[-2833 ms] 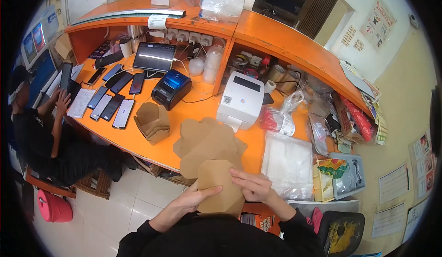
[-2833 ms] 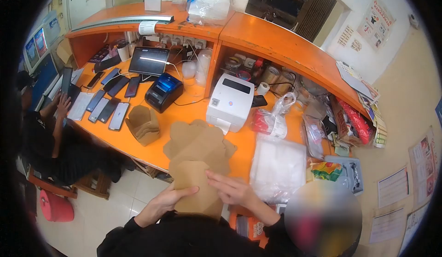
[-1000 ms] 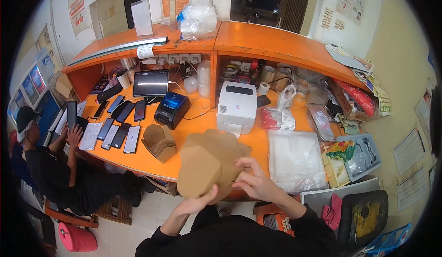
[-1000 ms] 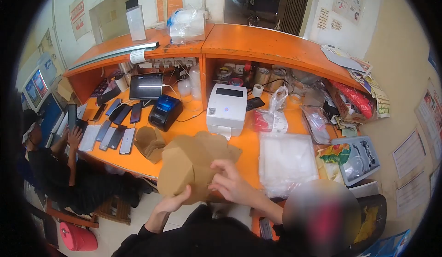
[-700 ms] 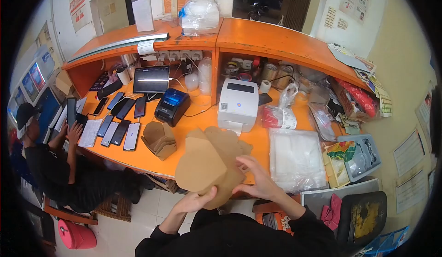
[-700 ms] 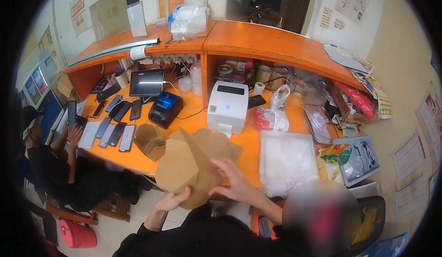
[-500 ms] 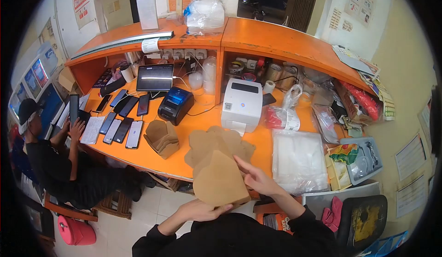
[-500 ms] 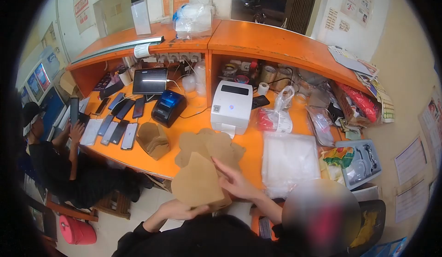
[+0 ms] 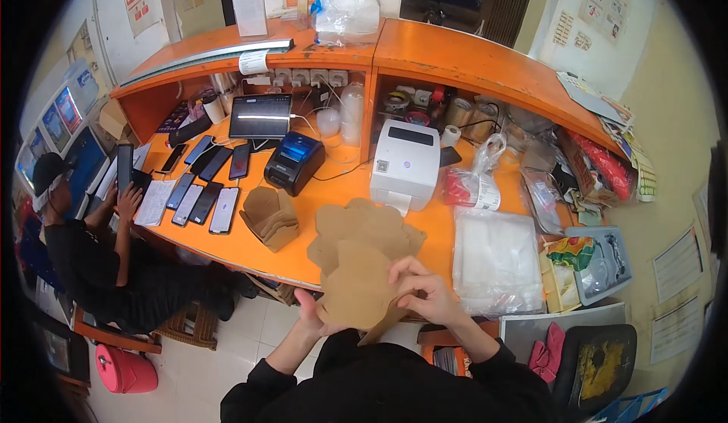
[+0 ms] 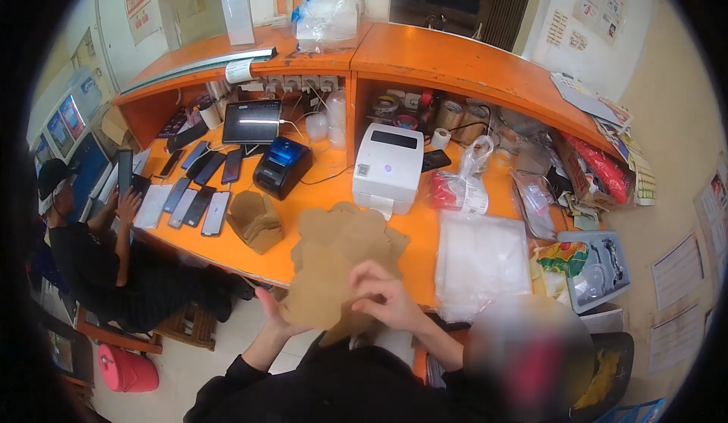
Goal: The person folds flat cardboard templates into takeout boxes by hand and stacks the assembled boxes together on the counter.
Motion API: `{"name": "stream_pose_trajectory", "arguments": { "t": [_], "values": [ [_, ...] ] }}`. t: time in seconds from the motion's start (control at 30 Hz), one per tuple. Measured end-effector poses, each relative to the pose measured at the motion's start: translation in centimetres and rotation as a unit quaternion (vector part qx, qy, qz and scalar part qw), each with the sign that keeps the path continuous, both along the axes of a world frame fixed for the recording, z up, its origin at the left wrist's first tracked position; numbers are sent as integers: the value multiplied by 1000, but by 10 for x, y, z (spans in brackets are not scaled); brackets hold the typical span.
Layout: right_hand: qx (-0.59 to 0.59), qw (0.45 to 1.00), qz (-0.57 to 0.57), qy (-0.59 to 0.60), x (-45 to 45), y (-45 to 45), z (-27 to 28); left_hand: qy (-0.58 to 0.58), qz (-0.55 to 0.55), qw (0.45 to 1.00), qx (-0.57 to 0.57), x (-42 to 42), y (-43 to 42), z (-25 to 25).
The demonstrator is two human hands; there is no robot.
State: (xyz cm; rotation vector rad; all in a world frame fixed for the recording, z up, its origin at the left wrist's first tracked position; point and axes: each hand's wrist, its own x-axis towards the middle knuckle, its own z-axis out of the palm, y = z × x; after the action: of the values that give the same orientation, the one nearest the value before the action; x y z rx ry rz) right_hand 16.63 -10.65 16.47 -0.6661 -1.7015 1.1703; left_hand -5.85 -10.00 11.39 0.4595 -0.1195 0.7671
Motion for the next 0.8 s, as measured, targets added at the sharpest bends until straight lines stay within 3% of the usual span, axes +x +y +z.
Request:
{"name": "stream_pose_trajectory", "arguments": {
  "t": [0.03, 0.13, 0.17, 0.2, 0.3, 0.5, 0.7, 0.8],
  "values": [
    [32, 999, -5, -39, 2, -1, 5, -10, -8, 999, -31, -3, 0, -1],
    [101, 985, -37, -135, 3, -5, 24, 229, 56, 969, 72, -8, -2, 9],
    [103, 981, -65, -152, 0, -8, 27, 323, 80, 942, 48, -3, -10, 24],
    [105, 976, -92, -169, -2, -9, 28, 346, 95, 929, 84, -1, -10, 29],
    [81, 984, -106, -119, -7, -11, 16, 428, 154, 869, 193, 3, -14, 42],
    [71, 984, -121, -106, -4, -9, 5, 497, 230, 820, 165, 17, -17, 24],
    [33, 976, -104, -188, 3, -16, 0, 475, 131, 845, 207, 11, -16, 44],
    [129, 951, -133, -250, 2, -18, -9, 528, 100, 821, 195, 12, -20, 48]
  ]
}}
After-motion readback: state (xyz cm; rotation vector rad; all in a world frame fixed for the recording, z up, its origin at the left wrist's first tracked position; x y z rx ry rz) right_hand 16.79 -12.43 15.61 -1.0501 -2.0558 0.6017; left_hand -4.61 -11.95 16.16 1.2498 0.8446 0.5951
